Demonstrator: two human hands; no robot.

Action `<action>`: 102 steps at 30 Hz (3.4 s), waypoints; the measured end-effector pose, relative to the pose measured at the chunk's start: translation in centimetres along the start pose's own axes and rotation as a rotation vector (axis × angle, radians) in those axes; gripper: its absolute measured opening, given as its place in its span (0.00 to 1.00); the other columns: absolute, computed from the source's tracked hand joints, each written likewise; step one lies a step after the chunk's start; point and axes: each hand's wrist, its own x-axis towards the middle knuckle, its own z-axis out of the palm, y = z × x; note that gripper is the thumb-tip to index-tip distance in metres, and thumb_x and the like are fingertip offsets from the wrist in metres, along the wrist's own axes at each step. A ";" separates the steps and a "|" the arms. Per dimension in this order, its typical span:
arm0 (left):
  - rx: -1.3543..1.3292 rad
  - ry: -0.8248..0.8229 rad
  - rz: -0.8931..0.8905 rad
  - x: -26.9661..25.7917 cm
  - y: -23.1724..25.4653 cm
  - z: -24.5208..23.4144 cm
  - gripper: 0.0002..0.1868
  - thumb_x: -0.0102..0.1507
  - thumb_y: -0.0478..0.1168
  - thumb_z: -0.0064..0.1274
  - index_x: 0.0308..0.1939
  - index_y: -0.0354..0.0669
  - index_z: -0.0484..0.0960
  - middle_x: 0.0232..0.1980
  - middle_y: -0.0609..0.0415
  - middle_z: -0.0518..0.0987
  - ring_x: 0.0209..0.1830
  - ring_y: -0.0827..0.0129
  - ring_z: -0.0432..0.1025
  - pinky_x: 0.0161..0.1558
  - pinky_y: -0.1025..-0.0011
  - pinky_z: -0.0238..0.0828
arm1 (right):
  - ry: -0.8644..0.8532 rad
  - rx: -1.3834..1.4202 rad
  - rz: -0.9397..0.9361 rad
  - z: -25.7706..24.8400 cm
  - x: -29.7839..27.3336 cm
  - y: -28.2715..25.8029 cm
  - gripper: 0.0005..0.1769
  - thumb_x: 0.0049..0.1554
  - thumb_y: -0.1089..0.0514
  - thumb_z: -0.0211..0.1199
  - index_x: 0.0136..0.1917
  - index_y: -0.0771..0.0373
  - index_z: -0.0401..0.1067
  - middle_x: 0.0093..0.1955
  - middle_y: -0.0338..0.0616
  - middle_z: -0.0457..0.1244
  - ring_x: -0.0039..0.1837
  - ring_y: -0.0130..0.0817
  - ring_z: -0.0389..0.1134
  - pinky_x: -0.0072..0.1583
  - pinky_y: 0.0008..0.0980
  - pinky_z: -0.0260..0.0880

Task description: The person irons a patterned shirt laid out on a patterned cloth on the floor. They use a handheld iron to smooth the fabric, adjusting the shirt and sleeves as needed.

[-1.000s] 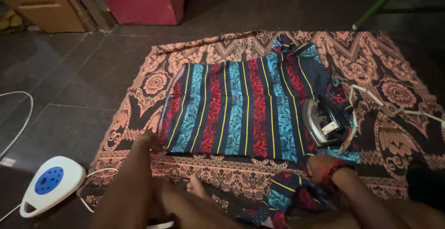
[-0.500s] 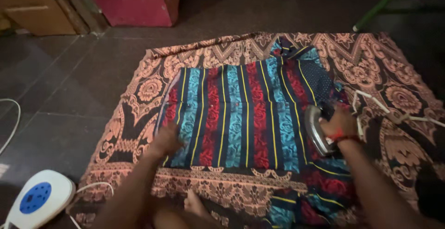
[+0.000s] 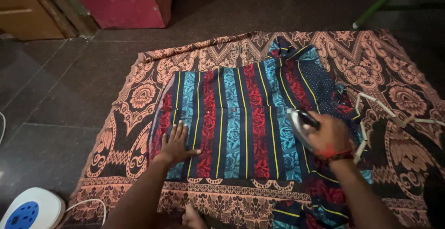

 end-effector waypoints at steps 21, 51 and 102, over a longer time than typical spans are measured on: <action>-0.060 0.068 -0.019 -0.9 -1.2 1.0 0.63 0.58 0.78 0.47 0.82 0.53 0.32 0.86 0.53 0.27 0.86 0.59 0.24 0.79 0.43 0.30 | 0.080 -0.099 0.159 8.6 -1.2 -10.4 0.22 0.56 0.48 0.65 0.64 0.48 0.76 0.50 0.53 0.69 0.54 0.55 0.71 0.53 0.51 0.70; -0.064 0.068 -0.091 -1.5 -0.2 0.0 0.58 0.58 0.69 0.59 0.82 0.59 0.44 0.87 0.51 0.29 0.86 0.54 0.30 0.77 0.40 0.42 | 0.051 -0.172 -0.194 4.1 -2.0 -0.7 0.23 0.56 0.42 0.63 0.65 0.39 0.76 0.51 0.56 0.69 0.51 0.57 0.72 0.50 0.50 0.73; 0.094 0.119 0.297 -3.1 5.9 0.8 0.53 0.62 0.73 0.45 0.82 0.58 0.41 0.85 0.49 0.29 0.85 0.53 0.27 0.76 0.35 0.31 | 0.107 -0.245 0.040 2.2 -1.3 3.8 0.22 0.59 0.43 0.61 0.65 0.42 0.75 0.47 0.52 0.68 0.51 0.56 0.71 0.49 0.53 0.71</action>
